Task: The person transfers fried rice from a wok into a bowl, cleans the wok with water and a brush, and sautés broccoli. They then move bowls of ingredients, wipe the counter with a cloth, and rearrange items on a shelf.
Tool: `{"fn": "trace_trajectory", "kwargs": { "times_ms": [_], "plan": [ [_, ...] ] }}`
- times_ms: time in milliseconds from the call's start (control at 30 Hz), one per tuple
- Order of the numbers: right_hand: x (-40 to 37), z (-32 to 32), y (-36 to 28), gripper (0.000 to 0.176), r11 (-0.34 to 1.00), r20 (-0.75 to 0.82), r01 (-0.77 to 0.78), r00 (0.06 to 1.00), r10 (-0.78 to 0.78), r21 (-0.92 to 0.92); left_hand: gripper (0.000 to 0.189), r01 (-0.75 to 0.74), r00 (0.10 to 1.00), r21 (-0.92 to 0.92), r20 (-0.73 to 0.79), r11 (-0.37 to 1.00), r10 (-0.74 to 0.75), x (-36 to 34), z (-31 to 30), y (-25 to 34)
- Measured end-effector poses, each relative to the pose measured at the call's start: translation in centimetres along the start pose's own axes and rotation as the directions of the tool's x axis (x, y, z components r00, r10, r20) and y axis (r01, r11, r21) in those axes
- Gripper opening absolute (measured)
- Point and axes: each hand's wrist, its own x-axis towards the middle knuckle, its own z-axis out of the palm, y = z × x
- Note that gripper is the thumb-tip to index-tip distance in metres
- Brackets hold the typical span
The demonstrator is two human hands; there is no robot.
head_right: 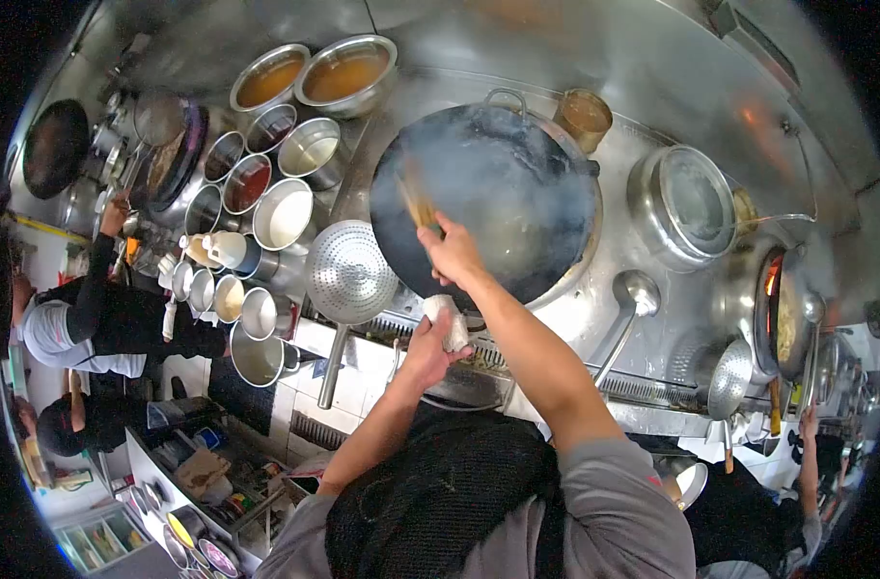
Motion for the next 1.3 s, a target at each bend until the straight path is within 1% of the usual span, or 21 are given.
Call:
{"fn": "trace_trajectory", "kwargs": {
  "times_ms": [67,133,233,333,367,433,500,567,600,633,700,767,833,900,967,1033,1100,1167,1233,1267,1300],
  "plan": [
    [-2.2,-0.9,0.7,0.064,0.998,0.065,-0.002,0.998,0.005,-0.058,0.035,-0.029,0.999,0.016,0.013,0.999,0.029,-1.1,0.2,-0.2],
    [-4.3,-4.1,2.7,0.065,0.920,0.285,0.241,0.946,-0.152,-0.310,0.036,-0.055,0.998,0.031,0.030,0.998,0.054,-2.2,0.8,-0.2],
    [-8.3,-10.6,3.6,0.066,0.778,0.414,0.342,0.903,-0.116,-0.527,0.037,-0.070,0.997,-0.021,0.041,0.997,0.070,-2.8,1.2,-0.1],
    [-11.7,-16.0,1.3,0.064,0.687,0.306,0.100,0.934,0.185,-0.720,0.037,-0.071,0.995,-0.038,0.068,0.997,0.073,-1.9,0.3,-0.3],
    [-12.1,-16.5,0.7,0.064,0.683,0.302,0.101,0.936,0.181,-0.723,0.036,-0.061,0.996,-0.044,0.059,0.997,0.064,-1.5,0.2,-0.2],
    [-12.3,-17.0,-0.1,0.064,0.756,0.242,-0.092,0.916,0.319,-0.648,0.036,-0.054,0.997,-0.052,0.057,0.997,0.057,-0.1,-0.2,-0.4],
    [-10.7,-13.9,0.1,0.066,0.897,0.393,-0.055,0.886,0.247,-0.438,0.035,-0.024,0.996,-0.034,0.089,0.999,0.027,1.8,-0.4,-0.9],
    [-7.7,-8.1,1.6,0.064,0.964,0.372,-0.063,0.914,0.159,-0.258,0.034,-0.107,0.990,-0.010,0.089,0.994,0.108,2.4,-0.1,-1.2],
    [-6.4,-5.0,1.0,0.063,0.990,0.369,-0.136,0.919,0.139,-0.035,0.033,-0.141,0.988,0.009,0.070,0.990,0.140,2.2,0.1,-1.3],
    [-1.5,-1.3,4.4,0.054,0.974,0.282,-0.110,0.958,0.050,0.199,0.032,-0.172,0.984,0.028,0.052,0.985,0.170,1.9,0.4,-1.2],
    [1.2,2.1,-1.3,0.038,0.807,0.215,-0.261,0.962,0.170,0.530,0.030,-0.172,0.984,0.079,0.055,0.982,0.168,3.1,-0.5,-2.3],
    [8.1,2.7,-2.9,0.043,0.689,0.004,-0.106,0.989,0.148,0.717,0.028,-0.179,0.983,0.127,0.058,0.976,0.173,3.8,-0.9,-3.0],
    [11.0,3.3,-4.7,0.044,0.607,-0.121,-0.043,0.966,0.227,0.793,0.026,-0.267,0.961,0.092,0.106,0.959,0.257,3.4,-0.7,-2.7],
    [11.3,5.1,-5.9,0.046,0.524,-0.233,0.039,0.922,0.309,0.851,0.026,-0.219,0.968,0.019,0.133,0.976,0.214,3.1,-0.6,-1.8],
    [7.9,8.1,-5.5,0.037,0.458,-0.052,-0.084,0.960,0.277,0.885,0.027,-0.266,0.958,0.004,0.117,0.964,0.264,3.6,-0.9,-2.4],
    [5.2,9.6,-4.3,0.045,0.573,0.015,-0.109,0.986,0.166,0.813,0.034,-0.309,0.924,0.052,0.252,0.950,0.287,4.6,-1.7,-2.3],
    [8.9,5.6,-2.8,0.046,0.498,0.094,-0.189,0.973,0.209,0.846,0.039,-0.151,0.987,0.109,0.072,0.983,0.144,1.9,-0.1,-0.4],
    [13.1,2.8,-1.4,0.040,0.398,0.073,-0.165,0.969,0.235,0.903,0.036,-0.148,0.989,0.188,0.052,0.971,0.141,4.2,-2.1,-2.7],
    [11.0,1.7,-3.9,0.036,0.570,-0.282,0.061,0.909,0.307,0.819,0.029,-0.184,0.982,0.190,0.077,0.964,0.172,4.4,-1.8,-2.0],
    [8.8,1.2,-3.4,0.036,0.572,-0.293,0.060,0.899,0.324,0.818,0.027,-0.174,0.976,0.153,0.160,0.973,0.150,4.2,-1.6,-1.3],
    [6.2,0.8,-2.6,0.041,0.710,-0.178,-0.041,0.956,0.233,0.703,0.026,-0.136,0.980,0.036,0.150,0.990,0.129,4.4,-1.6,-1.7]
  ]
}}
